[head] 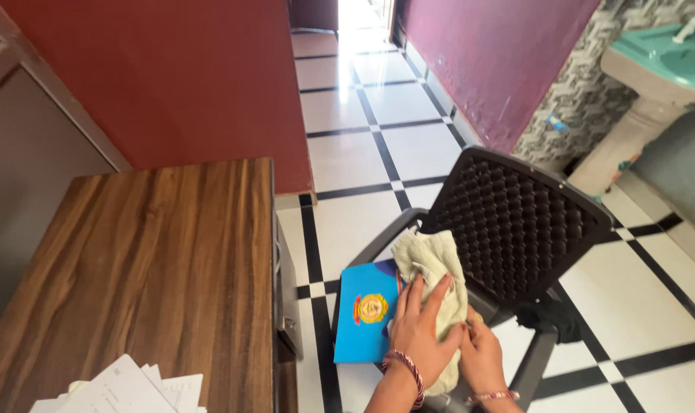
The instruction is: The person wipes several sheets of paper, a book, and a manual using a cloth, then places them one at a time onto a chair.
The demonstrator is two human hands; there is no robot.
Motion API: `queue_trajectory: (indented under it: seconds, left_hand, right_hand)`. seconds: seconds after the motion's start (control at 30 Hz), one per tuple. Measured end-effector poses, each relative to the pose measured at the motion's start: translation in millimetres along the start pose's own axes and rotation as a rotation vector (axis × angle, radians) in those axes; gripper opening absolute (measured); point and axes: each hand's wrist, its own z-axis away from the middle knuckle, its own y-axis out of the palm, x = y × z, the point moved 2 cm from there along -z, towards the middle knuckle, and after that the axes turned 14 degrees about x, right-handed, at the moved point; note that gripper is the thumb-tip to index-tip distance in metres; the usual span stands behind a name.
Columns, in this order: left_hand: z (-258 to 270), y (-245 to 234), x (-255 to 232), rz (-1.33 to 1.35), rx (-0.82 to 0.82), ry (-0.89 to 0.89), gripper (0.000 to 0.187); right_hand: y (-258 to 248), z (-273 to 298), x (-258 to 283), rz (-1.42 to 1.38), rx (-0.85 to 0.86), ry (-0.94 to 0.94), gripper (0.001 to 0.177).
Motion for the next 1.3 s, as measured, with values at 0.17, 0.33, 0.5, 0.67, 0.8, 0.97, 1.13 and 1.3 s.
queue_trajectory:
  seconds: [0.17, 0.33, 0.5, 0.67, 0.8, 0.97, 1.13, 1.3]
  left_hand:
    - [-4.4, -18.7, 32.1, -0.098, -0.142, -0.086, 0.072]
    - [-3.1, -35.5, 67.7, 0.026, -0.111, -0.463, 0.075]
    - [10.3, -24.8, 40.3, -0.031, -0.090, -0.144, 0.068]
    - [5.4, -42.6, 34.8, -0.067, -0.099, -0.090, 0.066]
    - [-4.2, -69.5, 67.0, -0.055, -0.098, -0.402, 0.069]
    - [18.9, -75.9, 84.4, -0.064, -0.226, -0.443, 0.071]
    - [29.5, -84.0, 66.5, -0.146, -0.172, -0.173, 0.069]
    - [34.9, -127.9, 86.6, -0.163, -0.267, -0.405, 0.066]
  right_hand:
    - [2.8, 1.7, 6.4, -0.026, 0.027, 0.034, 0.039]
    - [9.7, -3.7, 18.7, -0.260, 0.054, 0.048, 0.041]
    - [33.3, -18.5, 5.2, -0.028, -0.019, 0.155, 0.043]
    - [38.8, -34.3, -4.6, 0.218, -0.006, 0.256, 0.042]
    - [46.9, -36.2, 38.0, -0.303, 0.069, 0.063, 0.043]
    - [75.3, -44.3, 62.5, -0.282, 0.047, 0.120, 0.040]
    - [119.1, -59.6, 51.0, -0.110, 0.115, -0.014, 0.041]
    - [146.7, -76.9, 49.7, -0.205, 0.174, 0.051, 0.042]
